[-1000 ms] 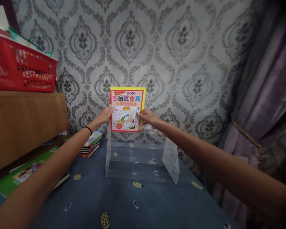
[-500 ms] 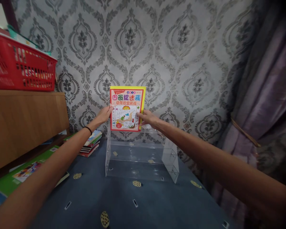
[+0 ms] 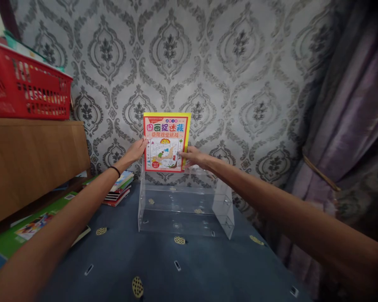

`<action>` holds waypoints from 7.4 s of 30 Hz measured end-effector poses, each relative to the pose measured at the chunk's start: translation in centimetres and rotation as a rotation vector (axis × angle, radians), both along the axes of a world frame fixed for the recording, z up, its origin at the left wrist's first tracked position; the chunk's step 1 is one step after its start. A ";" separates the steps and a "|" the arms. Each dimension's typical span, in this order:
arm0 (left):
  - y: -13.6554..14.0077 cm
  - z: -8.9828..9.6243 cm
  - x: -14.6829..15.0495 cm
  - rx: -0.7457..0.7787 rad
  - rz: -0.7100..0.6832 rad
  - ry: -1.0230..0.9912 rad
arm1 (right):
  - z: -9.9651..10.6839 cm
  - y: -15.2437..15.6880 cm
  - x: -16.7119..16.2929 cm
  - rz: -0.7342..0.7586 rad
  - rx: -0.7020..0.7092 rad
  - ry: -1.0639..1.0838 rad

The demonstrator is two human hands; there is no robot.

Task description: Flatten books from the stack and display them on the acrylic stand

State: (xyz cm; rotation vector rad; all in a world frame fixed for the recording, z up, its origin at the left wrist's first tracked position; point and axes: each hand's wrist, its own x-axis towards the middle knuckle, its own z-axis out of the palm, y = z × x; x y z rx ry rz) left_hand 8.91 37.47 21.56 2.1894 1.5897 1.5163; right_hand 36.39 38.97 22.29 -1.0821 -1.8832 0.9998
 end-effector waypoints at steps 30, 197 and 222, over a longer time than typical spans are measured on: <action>-1.5 0.1 0.4 -0.056 -0.004 -0.007 | -0.4 0.8 0.9 -0.103 0.114 -0.084; -30.6 -23.2 1.0 -0.552 0.394 0.765 | -26.8 -20.5 -2.9 0.427 0.668 -0.454; -30.2 -24.6 1.0 -0.450 0.379 0.689 | -25.9 -21.3 -3.2 0.429 0.646 -0.598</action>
